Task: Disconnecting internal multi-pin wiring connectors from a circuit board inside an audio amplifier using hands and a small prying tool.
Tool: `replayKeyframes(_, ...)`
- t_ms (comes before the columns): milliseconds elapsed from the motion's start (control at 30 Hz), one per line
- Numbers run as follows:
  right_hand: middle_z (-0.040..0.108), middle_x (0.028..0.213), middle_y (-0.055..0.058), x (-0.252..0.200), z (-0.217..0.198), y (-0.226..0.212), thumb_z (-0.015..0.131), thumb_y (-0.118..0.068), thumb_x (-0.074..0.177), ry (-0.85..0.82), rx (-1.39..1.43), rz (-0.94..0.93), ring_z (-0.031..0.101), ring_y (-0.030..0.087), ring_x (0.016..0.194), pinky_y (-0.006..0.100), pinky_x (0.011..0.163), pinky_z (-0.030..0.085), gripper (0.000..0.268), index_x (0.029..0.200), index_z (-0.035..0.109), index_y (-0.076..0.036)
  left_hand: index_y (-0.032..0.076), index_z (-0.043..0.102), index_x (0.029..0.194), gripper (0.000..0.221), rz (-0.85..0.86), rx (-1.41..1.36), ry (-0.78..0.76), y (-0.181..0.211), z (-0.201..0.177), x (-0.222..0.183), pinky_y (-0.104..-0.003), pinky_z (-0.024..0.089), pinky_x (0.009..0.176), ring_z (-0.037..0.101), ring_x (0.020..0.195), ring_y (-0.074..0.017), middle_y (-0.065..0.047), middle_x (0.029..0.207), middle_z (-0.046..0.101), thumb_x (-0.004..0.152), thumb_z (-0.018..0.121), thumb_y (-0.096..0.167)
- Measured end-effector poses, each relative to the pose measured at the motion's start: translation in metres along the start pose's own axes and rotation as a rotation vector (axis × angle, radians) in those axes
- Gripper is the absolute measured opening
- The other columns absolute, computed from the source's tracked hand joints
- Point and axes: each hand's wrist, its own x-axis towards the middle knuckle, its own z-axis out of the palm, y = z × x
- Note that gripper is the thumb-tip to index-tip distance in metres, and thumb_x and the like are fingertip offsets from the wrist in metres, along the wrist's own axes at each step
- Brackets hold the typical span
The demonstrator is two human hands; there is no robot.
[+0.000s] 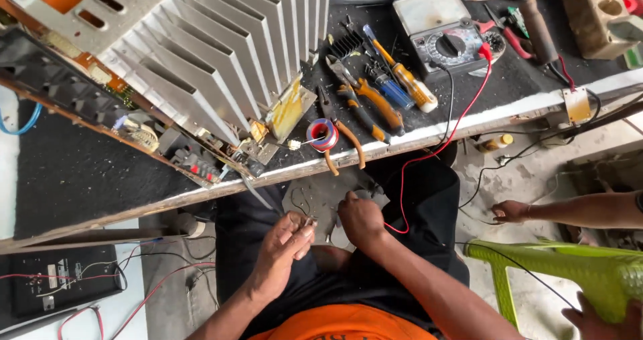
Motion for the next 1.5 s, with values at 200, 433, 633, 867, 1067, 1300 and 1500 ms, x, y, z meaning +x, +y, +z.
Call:
replayKeyframes(200, 0.066, 0.121, 0.019, 0.124, 0.159, 0.057, 0.056, -0.005, 0.097, -0.322, -0.368, 0.031, 0.076, 0.041, 0.081, 0.048, 0.034, 0.054, 0.029, 0.118, 0.076, -0.005, 0.005, 0.063, 0.1, 0.01, 0.035, -0.072, -0.037, 0.002, 0.002, 0.003, -0.023, 0.034, 0.051, 0.039, 0.055, -0.0108, -0.01, 0.084, 0.063, 0.097, 0.067, 0.013)
replayKeyframes(433, 0.073, 0.097, -0.005, 0.133, 0.177, 0.101, 0.063, -0.005, 0.088, -0.166, -0.503, 0.108, 0.071, 0.021, 0.084, 0.032, 0.051, 0.043, 0.031, 0.113, 0.076, -0.017, 0.005, 0.064, 0.091, 0.011, -0.022, -0.099, 0.028, 0.004, -0.016, 0.008, -0.025, 0.03, 0.052, 0.039, 0.052, -0.0102, -0.005, 0.075, 0.06, 0.098, 0.069, 0.012)
replayKeyframes(633, 0.071, 0.105, 0.006, 0.054, 0.029, 0.061, 0.057, -0.009, 0.094, -0.173, -0.204, 0.059, 0.074, 0.024, 0.085, 0.035, 0.06, 0.056, 0.024, 0.112, 0.072, -0.014, 0.006, 0.067, 0.096, 0.007, -0.12, -0.186, 0.076, -0.019, -0.021, 0.009, -0.025, 0.025, 0.051, 0.035, 0.054, -0.0084, -0.004, 0.075, 0.057, 0.098, 0.071, 0.011)
replayKeyframes(867, 0.071, 0.101, -0.003, -0.091, -0.154, -0.002, 0.062, -0.025, 0.086, 0.362, 0.512, 0.149, 0.071, 0.039, 0.068, 0.052, 0.054, 0.054, 0.02, 0.103, 0.071, -0.025, 0.006, 0.072, 0.106, 0.023, -0.261, -0.174, 0.108, -0.031, -0.019, 0.016, -0.027, 0.03, 0.054, 0.044, 0.053, -0.0116, -0.003, 0.059, 0.052, 0.103, 0.063, 0.027)
replayKeyframes(1067, 0.07, 0.083, 0.001, -0.14, -0.144, 0.005, 0.071, -0.005, 0.088, 0.152, 1.138, -0.469, 0.072, 0.014, 0.07, 0.027, 0.061, 0.053, 0.01, 0.093, 0.077, -0.011, 0.008, 0.073, 0.097, 0.02, -0.208, -0.27, 0.079, -0.012, -0.008, 0.018, -0.021, 0.029, 0.045, 0.045, 0.047, -0.009, -0.02, 0.121, 0.08, 0.1, 0.063, 0.025)
replayKeyframes(1300, 0.089, 0.091, 0.007, -0.127, -0.118, 0.011, 0.085, -0.016, 0.081, 0.07, 1.61, 0.128, 0.078, 0.013, 0.087, 0.03, 0.084, 0.062, 0.025, 0.1, 0.089, -0.001, 0.007, 0.065, 0.102, 0.024, -0.258, 0.229, -0.369, 0.022, 0.017, -0.015, -0.017, 0.033, 0.049, 0.041, 0.053, -0.0044, -0.008, 0.091, 0.069, 0.107, 0.055, 0.028)
replayKeyframes(1500, 0.063, 0.059, 0.018, -0.107, -0.149, -0.027, 0.075, -0.003, 0.092, -0.008, 1.946, 0.265, 0.066, 0.029, 0.043, 0.036, 0.04, 0.054, 0.013, 0.094, 0.068, 0.008, 0.008, 0.073, 0.107, 0.028, -0.112, 0.505, -0.515, 0.02, 0.02, -0.018, -0.024, 0.047, 0.068, 0.061, 0.076, -0.0088, -0.003, 0.092, 0.073, 0.108, 0.056, 0.031)
